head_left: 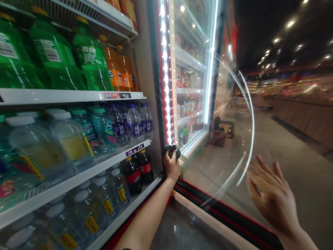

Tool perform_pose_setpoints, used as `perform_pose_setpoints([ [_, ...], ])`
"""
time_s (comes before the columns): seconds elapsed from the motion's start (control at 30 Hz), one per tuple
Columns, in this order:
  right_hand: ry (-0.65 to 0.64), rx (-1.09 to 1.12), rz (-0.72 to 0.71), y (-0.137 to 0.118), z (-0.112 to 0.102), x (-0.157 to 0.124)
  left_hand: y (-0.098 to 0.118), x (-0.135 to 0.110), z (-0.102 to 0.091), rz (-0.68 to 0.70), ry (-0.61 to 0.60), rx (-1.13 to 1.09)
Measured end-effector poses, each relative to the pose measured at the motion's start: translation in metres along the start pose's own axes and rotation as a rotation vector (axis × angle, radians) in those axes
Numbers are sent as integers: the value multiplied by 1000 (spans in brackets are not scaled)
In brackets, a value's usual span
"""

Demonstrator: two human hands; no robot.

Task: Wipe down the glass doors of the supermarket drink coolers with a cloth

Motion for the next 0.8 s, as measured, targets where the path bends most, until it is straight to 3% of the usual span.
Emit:
perform_pose_setpoints([
  [0.1,0,4,3,1,-8,2,20,-3,19,-25,11,-62],
  [0.23,-28,-6,16,6,-21,4,37,-9,44,-203,89,-123],
  [0.37,-6,-15,35,20,-37,1,72,3,55,-309,178,-161],
  [0.43,-2,-17,35,27,-40,-3,96,5,55,-277,203,-177],
  [0.53,-27,-11,26,33,-38,-12,121,-13,55,-75,149,-202],
  [0.6,-42,-15,19,35,-34,-17,121,-33,57,44,78,-217],
  [0.67,-45,-25,11,35,-31,-19,107,-45,56,19,65,-233],
  [0.73,-48,-28,0,35,-29,-19,93,-40,54,-85,120,-243],
  [0.8,-44,-31,-9,36,-30,-18,94,-20,51,-162,184,-241],
])
Point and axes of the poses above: each hand's wrist, its own x-axis towards the middle knuckle, its own z-axis out of the palm, y = z × x, the point moved 4 cm from there along x, towards the middle knuckle
